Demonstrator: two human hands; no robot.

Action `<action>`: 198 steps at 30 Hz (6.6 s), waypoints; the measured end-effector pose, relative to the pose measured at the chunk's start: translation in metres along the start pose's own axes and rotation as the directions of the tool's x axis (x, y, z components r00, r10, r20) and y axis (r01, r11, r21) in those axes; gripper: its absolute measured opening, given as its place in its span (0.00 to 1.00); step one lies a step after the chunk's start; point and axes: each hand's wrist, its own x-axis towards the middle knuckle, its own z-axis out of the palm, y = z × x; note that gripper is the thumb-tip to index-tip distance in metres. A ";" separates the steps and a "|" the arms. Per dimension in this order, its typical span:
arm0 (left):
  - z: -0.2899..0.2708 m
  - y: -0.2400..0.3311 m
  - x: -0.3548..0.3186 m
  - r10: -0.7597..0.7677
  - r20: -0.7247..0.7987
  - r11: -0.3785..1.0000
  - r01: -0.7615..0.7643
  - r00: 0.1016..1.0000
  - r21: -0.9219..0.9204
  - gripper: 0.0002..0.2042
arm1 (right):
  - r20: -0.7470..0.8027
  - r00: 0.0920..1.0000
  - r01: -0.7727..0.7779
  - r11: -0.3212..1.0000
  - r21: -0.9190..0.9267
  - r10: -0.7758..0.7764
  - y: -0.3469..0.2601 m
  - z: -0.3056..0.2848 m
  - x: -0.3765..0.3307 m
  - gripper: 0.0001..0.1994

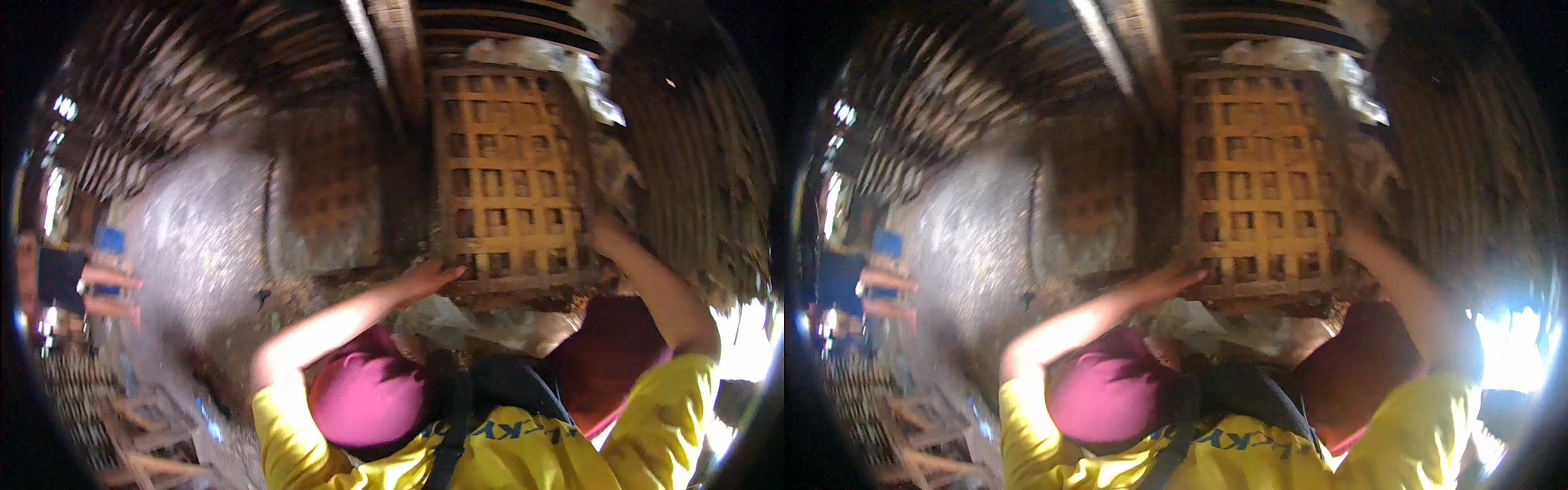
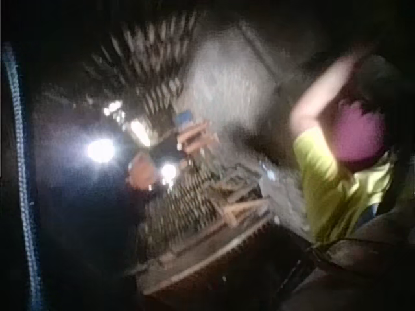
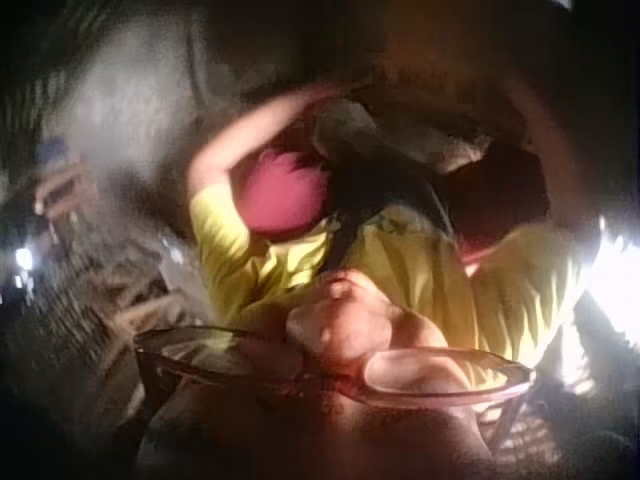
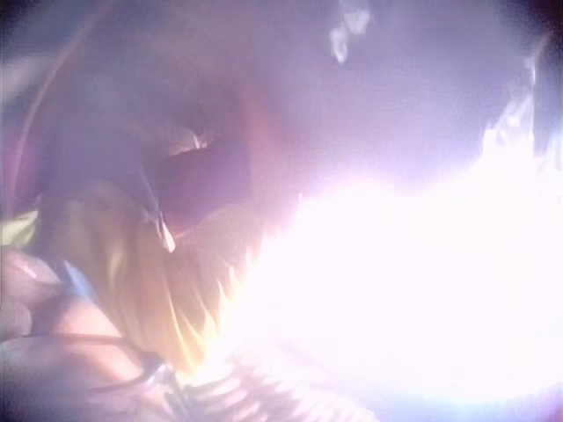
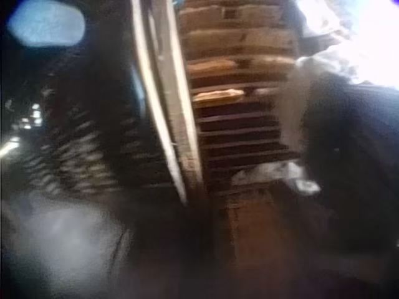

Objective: The person repeatedly picks up wooden lattice trays, places clear plastic sheets over them, and folds the plastic to cover the trays. The person stacks the wrapped trays and continues the process with additional trays and plastic sheets.

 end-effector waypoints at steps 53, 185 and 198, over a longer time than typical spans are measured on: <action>-0.138 0.154 -0.365 -0.273 -0.960 0.525 -0.846 -0.062 -0.094 0.34 | -0.056 0.320 -0.665 -0.267 0.697 -0.946 -0.262 -0.157 -0.122 0.18; -0.103 0.316 -0.110 0.617 -0.677 0.775 -0.457 0.401 0.436 0.08 | -0.847 0.478 0.580 0.808 0.104 -0.234 -0.010 -0.210 0.058 0.11; -0.135 0.277 -0.059 0.786 -0.616 0.589 -0.365 0.049 0.721 0.06 | -0.867 0.411 -0.126 0.925 -0.359 -0.280 -0.014 -0.232 0.003 0.08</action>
